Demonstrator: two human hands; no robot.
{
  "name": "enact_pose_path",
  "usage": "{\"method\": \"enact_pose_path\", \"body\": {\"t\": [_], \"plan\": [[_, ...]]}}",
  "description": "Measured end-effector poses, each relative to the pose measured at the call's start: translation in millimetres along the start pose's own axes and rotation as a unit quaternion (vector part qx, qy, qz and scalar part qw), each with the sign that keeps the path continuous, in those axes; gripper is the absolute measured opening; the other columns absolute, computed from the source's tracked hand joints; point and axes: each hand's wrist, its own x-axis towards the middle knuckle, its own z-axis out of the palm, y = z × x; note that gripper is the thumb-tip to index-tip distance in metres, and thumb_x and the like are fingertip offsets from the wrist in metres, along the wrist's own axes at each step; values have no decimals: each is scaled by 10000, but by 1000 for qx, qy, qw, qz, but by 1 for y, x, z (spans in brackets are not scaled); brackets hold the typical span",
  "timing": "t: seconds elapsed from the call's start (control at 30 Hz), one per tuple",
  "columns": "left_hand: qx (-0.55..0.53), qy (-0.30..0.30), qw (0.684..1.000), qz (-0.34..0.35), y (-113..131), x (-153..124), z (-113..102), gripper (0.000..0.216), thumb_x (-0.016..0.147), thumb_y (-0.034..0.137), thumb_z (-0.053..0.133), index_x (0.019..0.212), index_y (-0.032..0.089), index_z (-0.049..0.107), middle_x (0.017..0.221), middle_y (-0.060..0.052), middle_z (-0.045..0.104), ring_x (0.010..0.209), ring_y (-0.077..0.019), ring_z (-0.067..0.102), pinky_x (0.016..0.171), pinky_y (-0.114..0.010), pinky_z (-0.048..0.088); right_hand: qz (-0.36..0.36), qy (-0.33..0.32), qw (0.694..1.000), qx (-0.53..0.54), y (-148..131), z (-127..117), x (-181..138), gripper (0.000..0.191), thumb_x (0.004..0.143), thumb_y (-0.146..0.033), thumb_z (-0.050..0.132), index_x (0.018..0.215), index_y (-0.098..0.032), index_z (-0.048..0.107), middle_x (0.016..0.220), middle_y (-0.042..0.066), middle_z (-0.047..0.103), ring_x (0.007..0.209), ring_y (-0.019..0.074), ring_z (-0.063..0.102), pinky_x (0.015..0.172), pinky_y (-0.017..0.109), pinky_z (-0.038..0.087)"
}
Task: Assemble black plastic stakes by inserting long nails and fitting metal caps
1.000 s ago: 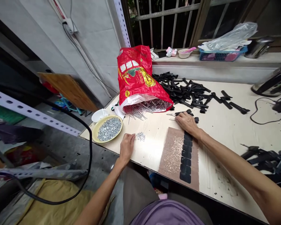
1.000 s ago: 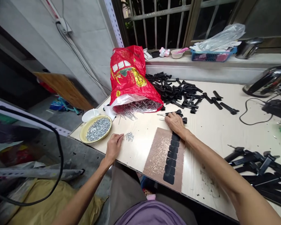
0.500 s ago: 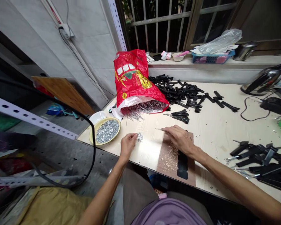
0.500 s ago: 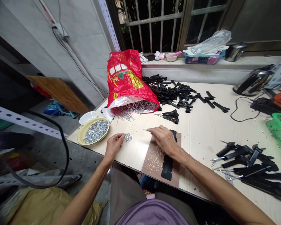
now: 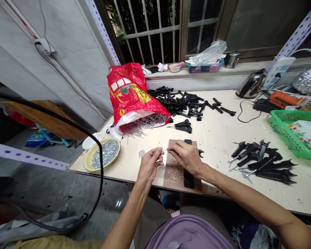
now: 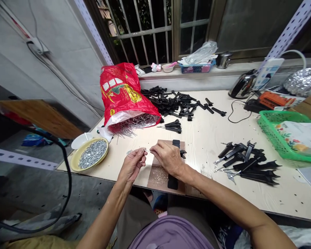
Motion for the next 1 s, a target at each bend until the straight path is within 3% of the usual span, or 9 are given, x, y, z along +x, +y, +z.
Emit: {"method": "enact_pose_path", "body": {"t": [0.3, 0.57, 0.77, 1.0], "plan": [[71, 3, 997, 30, -5, -2, 9, 269, 690, 331, 735, 833, 111, 678, 771, -20, 622, 521, -42, 483, 475, -199, 525, 5, 24, 999, -41, 1, -6, -10, 203, 943, -291, 462, 915, -192, 636, 864, 28, 631, 732, 118, 570, 613, 239, 349], [86, 3, 996, 12, -9, -4, 12, 334, 640, 362, 760, 851, 113, 693, 773, -29, 632, 527, -48, 494, 513, -232, 540, 1, 12, 997, -78, 2, -6, -18, 185, 929, -276, 471, 892, -188, 629, 827, 39, 619, 756, 147, 547, 634, 268, 348], [140, 12, 988, 67, -15, -6, 13, 306, 700, 369, 713, 876, 120, 695, 756, -23, 633, 545, -65, 522, 554, -250, 544, 11, 17, 994, -109, -1, -10, -23, 261, 958, -296, 428, 855, -189, 643, 785, 45, 620, 739, 143, 529, 617, 271, 320], [138, 13, 989, 57, -22, -2, 12, 311, 699, 357, 716, 898, 120, 692, 758, -22, 642, 531, -64, 527, 569, -250, 531, 28, 22, 995, -97, -2, -7, -28, 246, 954, -284, 443, 820, -186, 624, 753, 29, 620, 708, 141, 524, 599, 277, 294]]}}
